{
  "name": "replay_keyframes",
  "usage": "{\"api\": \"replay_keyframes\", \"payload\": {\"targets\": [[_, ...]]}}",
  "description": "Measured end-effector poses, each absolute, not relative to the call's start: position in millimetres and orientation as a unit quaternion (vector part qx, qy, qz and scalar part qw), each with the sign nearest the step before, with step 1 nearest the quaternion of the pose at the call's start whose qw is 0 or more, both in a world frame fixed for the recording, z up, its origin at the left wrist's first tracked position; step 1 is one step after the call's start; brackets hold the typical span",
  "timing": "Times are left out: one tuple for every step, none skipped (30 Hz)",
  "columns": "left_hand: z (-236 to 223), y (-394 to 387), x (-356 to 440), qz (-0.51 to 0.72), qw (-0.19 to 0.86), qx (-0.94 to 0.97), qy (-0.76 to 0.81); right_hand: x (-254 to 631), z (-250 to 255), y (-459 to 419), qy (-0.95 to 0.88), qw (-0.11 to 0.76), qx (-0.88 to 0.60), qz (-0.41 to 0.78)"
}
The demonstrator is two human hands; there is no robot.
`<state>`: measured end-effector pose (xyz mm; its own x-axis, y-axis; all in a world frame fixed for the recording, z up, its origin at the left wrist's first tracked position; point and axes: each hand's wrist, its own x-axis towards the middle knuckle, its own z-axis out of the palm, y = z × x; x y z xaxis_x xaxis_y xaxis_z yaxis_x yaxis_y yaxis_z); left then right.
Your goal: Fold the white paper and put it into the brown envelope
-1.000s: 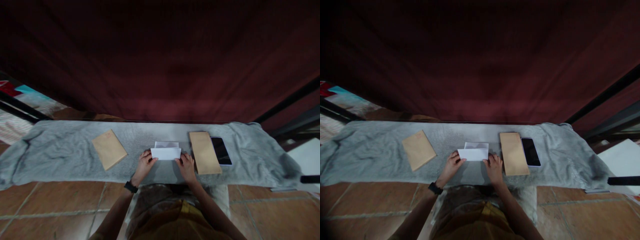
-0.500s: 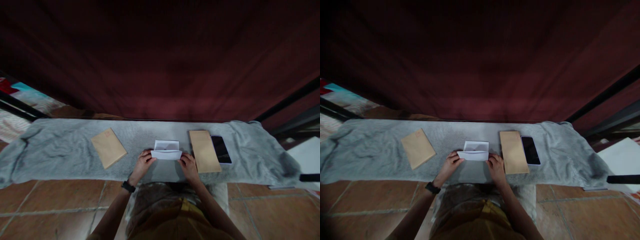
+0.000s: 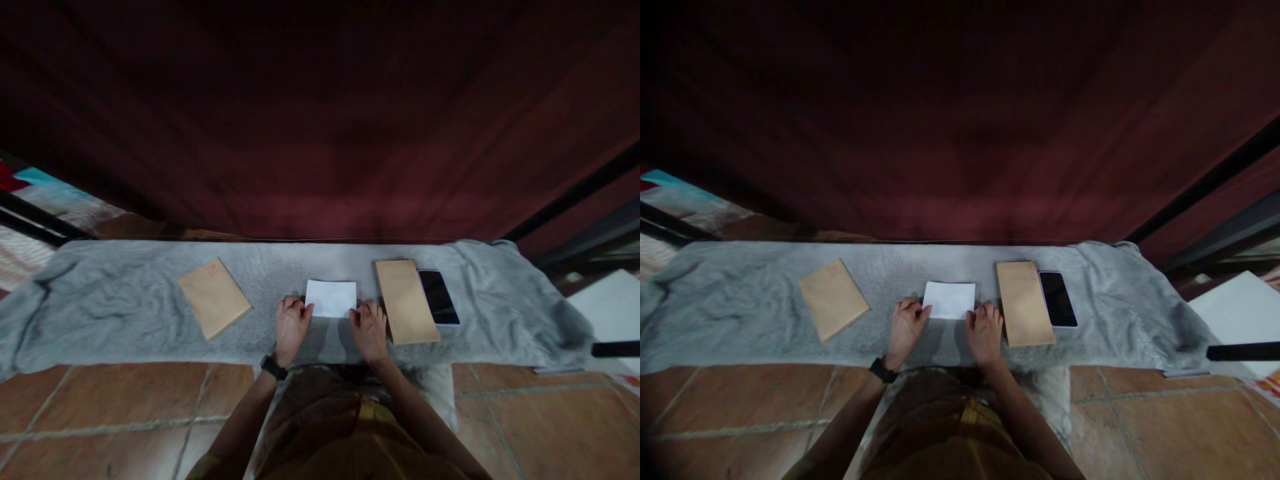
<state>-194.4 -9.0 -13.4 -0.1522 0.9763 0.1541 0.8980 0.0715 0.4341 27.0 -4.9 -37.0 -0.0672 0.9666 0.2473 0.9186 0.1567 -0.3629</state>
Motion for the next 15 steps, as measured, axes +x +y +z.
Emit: {"api": "replay_keyframes", "payload": {"targets": [[-12, -10, -194, 0.212, 0.089, 0.644, 0.729, 27, -36, -5, -0.727, 0.212, -0.651, 0.061], [-10, -10, -193, 0.204, 0.088, 0.644, 0.732, 26, -35, -5, -0.725, 0.207, -0.654, 0.066], [-8, -10, -192, 0.192, 0.086, 0.644, 0.735, 26, -33, -6, -0.723, 0.202, -0.657, 0.07], [-6, -10, -191, 0.18, 0.081, 0.645, 0.738, 25, -32, -6, -0.723, 0.195, -0.659, 0.07], [-4, -10, -190, 0.166, 0.075, 0.646, 0.741, 25, -31, -6, -0.724, 0.187, -0.66, 0.066], [-2, -10, -189, 0.152, 0.067, 0.648, 0.744, 25, -29, -6, -0.727, 0.178, -0.661, 0.058], [0, -10, -188, 0.139, 0.06, 0.648, 0.746, 25, -28, -6, -0.729, 0.168, -0.661, 0.048], [2, -9, -187, 0.127, 0.054, 0.647, 0.749, 24, -26, -6, -0.731, 0.159, -0.662, 0.039], [3, -9, -186, 0.117, 0.049, 0.647, 0.752, 24, -25, -5, -0.732, 0.151, -0.663, 0.03], [5, -8, -186, 0.107, 0.046, 0.646, 0.754, 24, -24, -5, -0.732, 0.146, -0.665, 0.025], [6, -8, -185, 0.097, 0.044, 0.646, 0.756, 23, -22, -4, -0.733, 0.142, -0.665, 0.022], [7, -8, -184, 0.089, 0.043, 0.645, 0.758, 23, -21, -4, -0.733, 0.14, -0.665, 0.021], [8, -8, -184, 0.082, 0.042, 0.645, 0.759, 23, -20, -4, -0.734, 0.138, -0.665, 0.02], [8, -7, -183, 0.076, 0.041, 0.643, 0.761, 23, -20, -4, -0.734, 0.135, -0.666, 0.018], [9, -7, -183, 0.071, 0.041, 0.642, 0.762, 23, -20, -4, -0.734, 0.133, -0.666, 0.014]]}}
